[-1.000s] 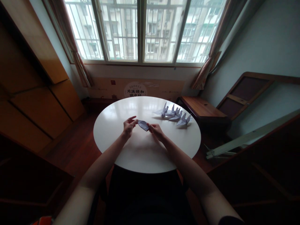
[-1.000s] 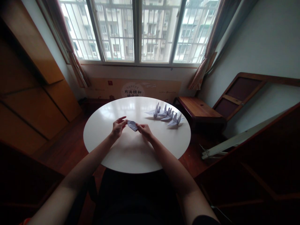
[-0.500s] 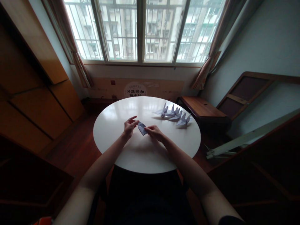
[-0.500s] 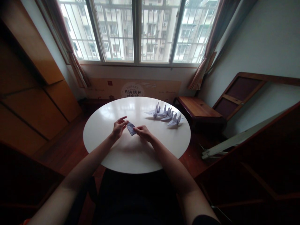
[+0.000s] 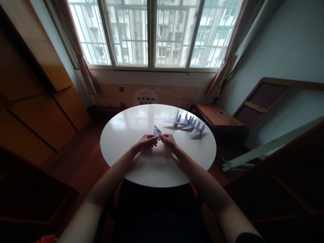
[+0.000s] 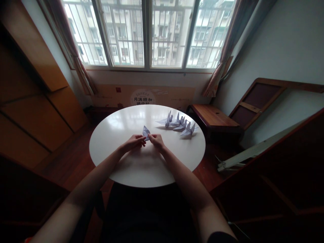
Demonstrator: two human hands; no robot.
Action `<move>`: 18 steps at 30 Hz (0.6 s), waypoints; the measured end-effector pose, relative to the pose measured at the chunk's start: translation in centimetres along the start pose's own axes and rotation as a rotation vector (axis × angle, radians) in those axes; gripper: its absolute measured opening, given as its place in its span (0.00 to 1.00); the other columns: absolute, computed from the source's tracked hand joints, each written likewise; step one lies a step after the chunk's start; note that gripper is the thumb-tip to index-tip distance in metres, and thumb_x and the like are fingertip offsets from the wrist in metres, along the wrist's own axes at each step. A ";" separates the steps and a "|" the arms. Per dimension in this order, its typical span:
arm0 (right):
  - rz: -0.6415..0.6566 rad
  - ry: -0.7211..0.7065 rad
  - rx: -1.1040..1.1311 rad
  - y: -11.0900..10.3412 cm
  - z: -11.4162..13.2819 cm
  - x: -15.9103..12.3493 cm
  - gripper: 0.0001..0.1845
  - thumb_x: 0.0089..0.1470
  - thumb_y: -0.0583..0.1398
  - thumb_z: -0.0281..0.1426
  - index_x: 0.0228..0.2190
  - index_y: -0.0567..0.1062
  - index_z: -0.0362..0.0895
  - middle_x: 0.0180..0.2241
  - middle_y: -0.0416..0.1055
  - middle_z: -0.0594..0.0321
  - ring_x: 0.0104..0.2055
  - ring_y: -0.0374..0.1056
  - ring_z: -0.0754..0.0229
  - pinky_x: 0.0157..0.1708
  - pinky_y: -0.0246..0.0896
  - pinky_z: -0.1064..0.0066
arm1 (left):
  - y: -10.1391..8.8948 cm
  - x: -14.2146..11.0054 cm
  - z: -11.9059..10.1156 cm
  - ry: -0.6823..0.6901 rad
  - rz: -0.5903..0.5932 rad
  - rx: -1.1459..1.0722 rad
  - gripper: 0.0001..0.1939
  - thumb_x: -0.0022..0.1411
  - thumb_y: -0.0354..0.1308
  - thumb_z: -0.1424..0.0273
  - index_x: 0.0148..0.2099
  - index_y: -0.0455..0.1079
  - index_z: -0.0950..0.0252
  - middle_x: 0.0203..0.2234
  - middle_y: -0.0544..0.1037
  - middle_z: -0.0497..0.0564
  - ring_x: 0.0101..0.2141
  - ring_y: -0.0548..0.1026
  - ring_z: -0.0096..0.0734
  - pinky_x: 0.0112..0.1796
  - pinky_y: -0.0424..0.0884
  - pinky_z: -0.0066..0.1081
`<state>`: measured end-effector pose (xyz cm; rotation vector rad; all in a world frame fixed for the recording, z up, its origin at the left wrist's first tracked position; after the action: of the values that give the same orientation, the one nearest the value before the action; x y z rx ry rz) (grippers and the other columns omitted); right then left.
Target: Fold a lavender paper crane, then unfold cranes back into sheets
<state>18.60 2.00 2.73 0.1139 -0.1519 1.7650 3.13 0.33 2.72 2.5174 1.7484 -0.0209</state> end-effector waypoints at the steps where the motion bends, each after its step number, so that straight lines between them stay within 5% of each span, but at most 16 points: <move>1: 0.012 0.003 -0.008 0.1 0.1 -0.1 0.25 0.43 0.60 0.50 0.14 0.66 0.42 0.13 0.53 0.70 0.17 0.45 0.70 0.20 0.35 0.72 | 0.0 -0.1 0.0 0.022 0.012 0.025 0.23 0.49 0.67 0.53 0.31 0.71 0.70 0.24 0.75 0.54 0.23 0.73 0.27 0.24 0.64 0.26; 11: 0.208 0.076 -0.058 0.4 0.9 -1.0 0.29 0.44 0.60 0.55 0.16 0.69 0.40 0.12 0.52 0.71 0.16 0.45 0.70 0.19 0.35 0.73 | 0.0 -0.1 -0.8 0.110 -0.022 -0.120 0.14 0.47 0.66 0.62 0.25 0.68 0.68 0.16 0.66 0.45 0.19 0.62 0.21 0.23 0.57 0.26; 18: 0.228 -0.008 -0.026 0.5 0.7 -0.8 0.29 0.44 0.61 0.55 0.18 0.70 0.39 0.16 0.57 0.69 0.20 0.48 0.70 0.21 0.41 0.74 | 0.5 -0.6 -0.8 0.080 0.021 -0.063 0.20 0.50 0.64 0.56 0.23 0.69 0.69 0.14 0.64 0.46 0.17 0.60 0.21 0.21 0.53 0.27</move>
<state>18.31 1.04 3.23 0.0880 -0.1996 1.9890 3.33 -0.29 3.62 2.5246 1.7224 0.1359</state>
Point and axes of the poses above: each hand's wrist, its own x-axis towards the middle knuckle, its own y-axis out of the palm, z = x × y, the point moved 3 cm from there along x, towards the middle knuckle
